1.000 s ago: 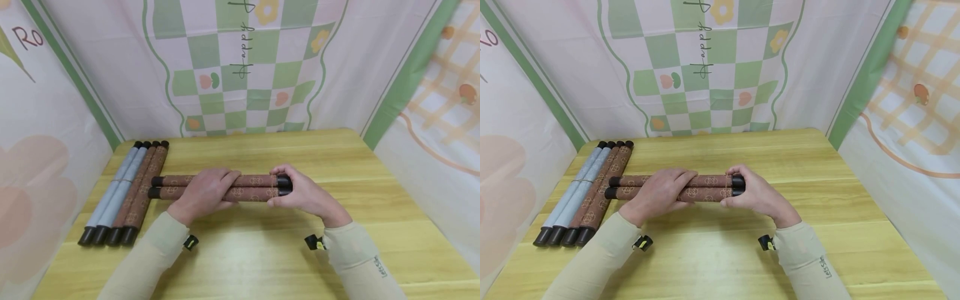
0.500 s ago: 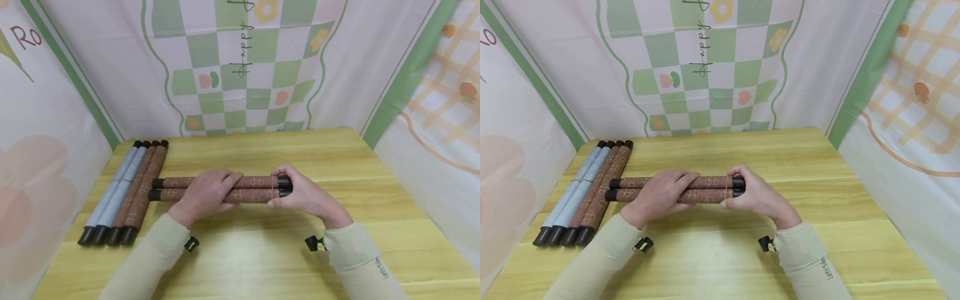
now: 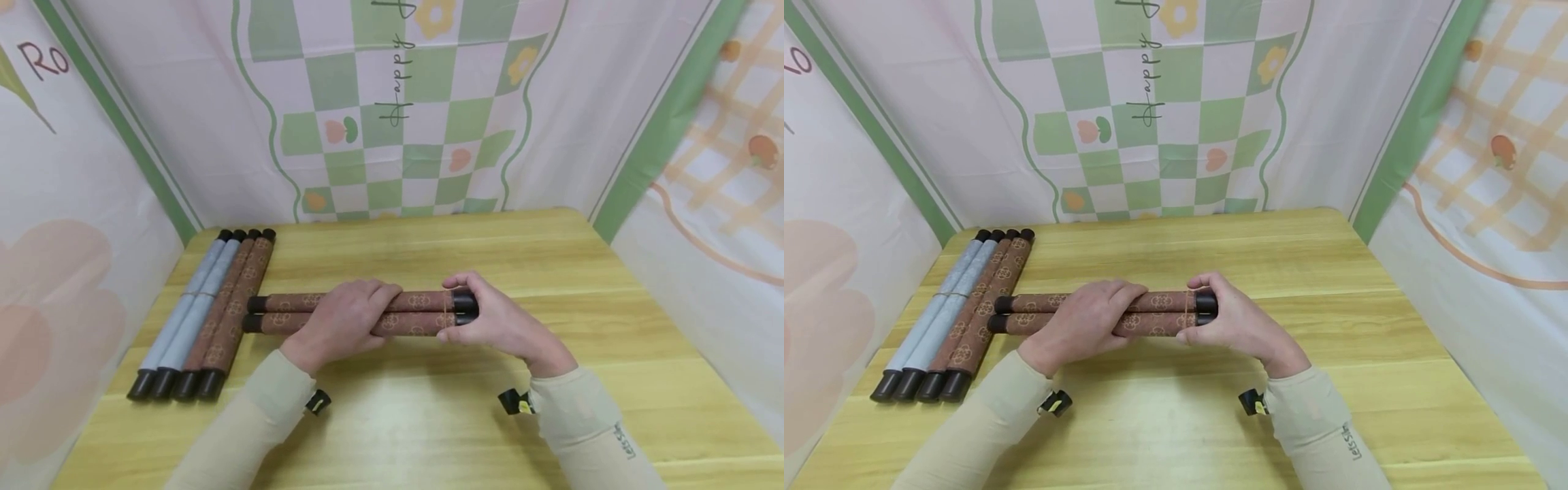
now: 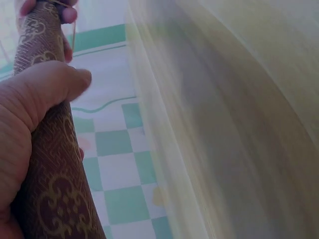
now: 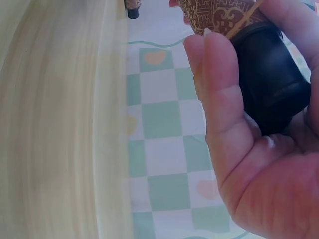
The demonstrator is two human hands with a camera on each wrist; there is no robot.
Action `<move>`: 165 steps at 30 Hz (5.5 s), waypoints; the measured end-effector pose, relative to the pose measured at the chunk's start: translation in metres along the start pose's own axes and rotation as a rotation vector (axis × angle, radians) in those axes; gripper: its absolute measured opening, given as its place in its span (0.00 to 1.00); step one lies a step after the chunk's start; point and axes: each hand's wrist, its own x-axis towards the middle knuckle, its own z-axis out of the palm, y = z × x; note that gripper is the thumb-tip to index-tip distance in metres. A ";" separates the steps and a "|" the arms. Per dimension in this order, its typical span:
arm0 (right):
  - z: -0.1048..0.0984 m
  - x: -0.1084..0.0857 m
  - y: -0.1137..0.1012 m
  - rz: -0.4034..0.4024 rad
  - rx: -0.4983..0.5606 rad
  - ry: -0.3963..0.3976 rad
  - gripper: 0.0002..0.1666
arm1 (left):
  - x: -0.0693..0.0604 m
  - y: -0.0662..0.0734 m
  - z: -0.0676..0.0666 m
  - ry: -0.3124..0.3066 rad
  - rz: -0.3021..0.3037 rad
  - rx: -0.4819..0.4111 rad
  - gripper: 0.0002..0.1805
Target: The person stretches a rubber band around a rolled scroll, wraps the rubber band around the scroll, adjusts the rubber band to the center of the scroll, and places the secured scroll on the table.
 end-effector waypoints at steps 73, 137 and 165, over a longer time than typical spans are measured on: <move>0.078 -0.043 -0.007 -0.159 -0.033 0.408 0.17 | 0.017 0.015 -0.011 0.204 -0.079 0.073 0.52; 0.086 -0.039 0.001 -0.817 -0.546 0.431 0.12 | 0.013 -0.001 -0.017 0.210 -0.158 -0.027 0.55; 0.082 -0.047 -0.007 -0.170 1.097 0.050 0.26 | 0.010 0.000 -0.025 0.327 -0.165 -0.071 0.58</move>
